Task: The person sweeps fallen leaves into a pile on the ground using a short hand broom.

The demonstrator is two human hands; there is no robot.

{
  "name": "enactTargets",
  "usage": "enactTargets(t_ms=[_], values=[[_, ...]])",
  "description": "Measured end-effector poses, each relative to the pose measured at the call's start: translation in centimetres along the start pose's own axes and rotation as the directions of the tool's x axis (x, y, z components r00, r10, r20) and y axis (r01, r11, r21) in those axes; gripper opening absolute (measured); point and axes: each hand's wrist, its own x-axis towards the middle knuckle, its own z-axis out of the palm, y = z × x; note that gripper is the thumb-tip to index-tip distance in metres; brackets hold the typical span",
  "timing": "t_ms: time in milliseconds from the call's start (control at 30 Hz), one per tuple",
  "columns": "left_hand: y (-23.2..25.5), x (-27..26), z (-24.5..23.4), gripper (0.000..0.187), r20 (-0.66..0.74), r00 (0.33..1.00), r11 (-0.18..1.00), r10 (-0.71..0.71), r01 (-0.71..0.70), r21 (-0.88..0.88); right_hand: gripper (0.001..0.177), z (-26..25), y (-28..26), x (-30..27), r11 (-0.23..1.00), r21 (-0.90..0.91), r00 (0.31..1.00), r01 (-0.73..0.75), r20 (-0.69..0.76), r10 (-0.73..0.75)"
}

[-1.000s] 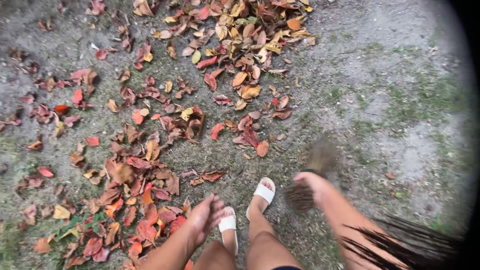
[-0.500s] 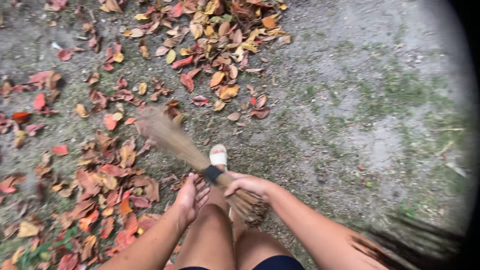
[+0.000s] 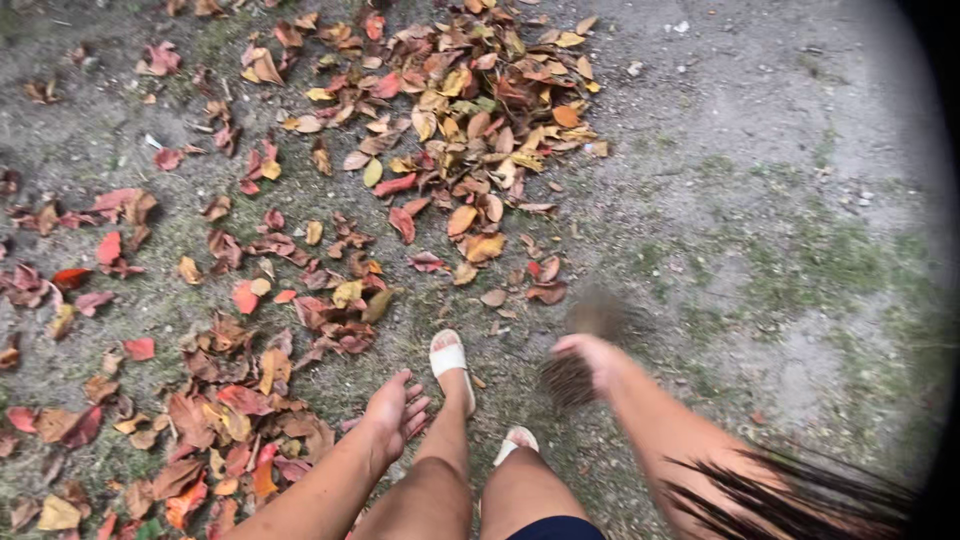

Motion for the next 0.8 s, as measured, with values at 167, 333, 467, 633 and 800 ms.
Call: enactTargets(t_ms=[167,333,467,633,800], values=[[3.7,0.8,-1.1,0.064,-0.016,0.998,0.998,0.059,-0.058,0.01,0.036,16.7,1.9,1.4,0.938,-0.336,0.846,0.086,0.522,0.109],[8.0,-1.3,3.1,0.07,-0.063,0.998,0.999,-0.009,0.011,0.034,0.057,17.2,-0.6,-8.5,0.902,-0.374,0.861,0.218,0.508,0.002],[9.1,-1.2,5.1,0.061,0.243,0.968,0.998,0.056,-0.049,-0.036,0.055,9.3,-4.2,-14.2,0.996,-0.086,0.984,0.021,0.178,-0.005],[9.0,1.0,3.5,0.051,0.166,0.985,0.998,0.047,-0.041,-0.039,0.038,-0.6,-12.8,-13.9,1.0,0.021,0.976,-0.009,-0.219,0.014],[8.3,2.5,-0.7,0.047,0.0,1.0,0.998,-0.021,0.021,-0.063,0.025,7.9,-15.1,0.5,0.991,-0.134,0.978,-0.023,-0.211,-0.006]])
